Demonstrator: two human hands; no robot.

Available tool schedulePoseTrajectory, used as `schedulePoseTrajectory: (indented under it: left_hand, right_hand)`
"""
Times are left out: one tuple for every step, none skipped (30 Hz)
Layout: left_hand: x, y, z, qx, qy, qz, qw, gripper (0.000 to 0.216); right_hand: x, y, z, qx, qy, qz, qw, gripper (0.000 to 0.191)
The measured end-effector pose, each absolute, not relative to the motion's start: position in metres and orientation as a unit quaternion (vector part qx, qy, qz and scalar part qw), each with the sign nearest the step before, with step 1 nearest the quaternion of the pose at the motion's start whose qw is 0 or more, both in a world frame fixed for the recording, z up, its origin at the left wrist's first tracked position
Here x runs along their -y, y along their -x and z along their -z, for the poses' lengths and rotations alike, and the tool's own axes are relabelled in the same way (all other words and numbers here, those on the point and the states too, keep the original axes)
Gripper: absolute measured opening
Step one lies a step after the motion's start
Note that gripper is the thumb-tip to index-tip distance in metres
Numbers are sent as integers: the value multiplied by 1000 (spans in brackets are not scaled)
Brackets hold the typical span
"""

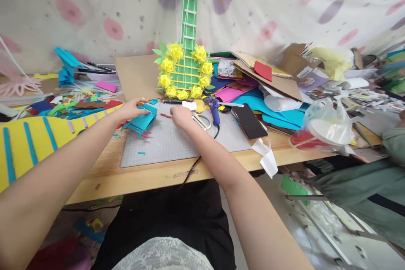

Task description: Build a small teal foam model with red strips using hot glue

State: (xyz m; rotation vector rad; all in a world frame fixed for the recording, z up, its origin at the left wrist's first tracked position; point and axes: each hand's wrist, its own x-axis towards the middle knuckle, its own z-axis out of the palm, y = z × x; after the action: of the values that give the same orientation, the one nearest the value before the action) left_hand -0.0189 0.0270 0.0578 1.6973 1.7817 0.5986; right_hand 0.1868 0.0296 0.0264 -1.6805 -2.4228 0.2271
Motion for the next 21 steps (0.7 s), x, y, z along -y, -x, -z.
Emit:
schedulePoseTrajectory:
  left_hand:
    - [-25, 19, -58, -672, -638, -230, 297, 56]
    - [-24, 20, -59, -672, -636, -233, 297, 59]
    - [-23, 21, -60, -670, -635, -238, 301, 62]
    - [-23, 22, -60, -666, -635, -245, 305, 63]
    - [-23, 24, -60, -661, -634, -253, 311, 64]
    - [-24, 25, -60, -655, -633, -263, 318, 63]
    - [-24, 27, -59, -648, -632, -275, 324, 62]
    - [-25, 28, -57, -642, -630, -291, 326, 60]
    - [-25, 30, -54, -635, -628, -314, 321, 58]
    - [-24, 31, -50, -629, -628, -342, 305, 55]
    - [-23, 32, -46, -625, -626, -375, 276, 51]
    - [-20, 33, -41, -621, -624, -411, 237, 46]
    - [-17, 34, -36, -622, -619, -440, 191, 41]
    - [-12, 34, -32, -628, -612, -459, 141, 37]
    - [-7, 33, -28, -639, -603, -467, 99, 32]
    - [-1, 32, -25, -648, -598, -467, 65, 27]
    - [5, 31, -23, -651, -604, -459, 36, 24]
    - [10, 29, -23, -650, -616, -445, 13, 21]
    - [16, 26, -23, -647, -633, -425, -4, 19]
    - [20, 23, -24, -642, -648, -409, -17, 18]
    - [24, 19, -26, -633, -663, -398, -25, 17]
  right_hand:
    - [-29, -189, -26, 809, 566, -98, 124, 28]
    - [-29, -191, -27, 801, 562, -130, 162, 32]
    - [-28, -192, -27, 789, 554, -173, 202, 36]
    - [-28, -193, -28, 771, 544, -227, 240, 37]
    - [-28, -193, -28, 745, 534, -288, 277, 35]
    - [-28, -192, -27, 709, 526, -350, 313, 30]
    - [-28, -190, -27, 667, 518, -409, 345, 25]
    - [-28, -188, -26, 623, 511, -461, 372, 22]
    - [-27, -186, -24, 580, 504, -505, 394, 21]
    - [-27, -184, -23, 541, 498, -539, 411, 20]
    - [-27, -182, -22, 510, 489, -566, 424, 20]
    - [-26, -181, -21, 488, 479, -586, 435, 21]
    - [-25, -180, -19, 476, 465, -598, 447, 21]
    - [-24, -180, -18, 474, 449, -602, 459, 21]
    - [-22, -180, -17, 482, 435, -598, 470, 20]
    - [-21, -180, -17, 497, 426, -587, 477, 18]
    - [-19, -180, -16, 517, 425, -569, 479, 17]
    - [-18, -180, -15, 538, 434, -541, 478, 17]
    - [-17, -180, -14, 561, 451, -504, 477, 17]
    - [-17, -180, -14, 585, 471, -456, 477, 18]
    - [-17, -180, -13, 607, 490, -402, 480, 18]
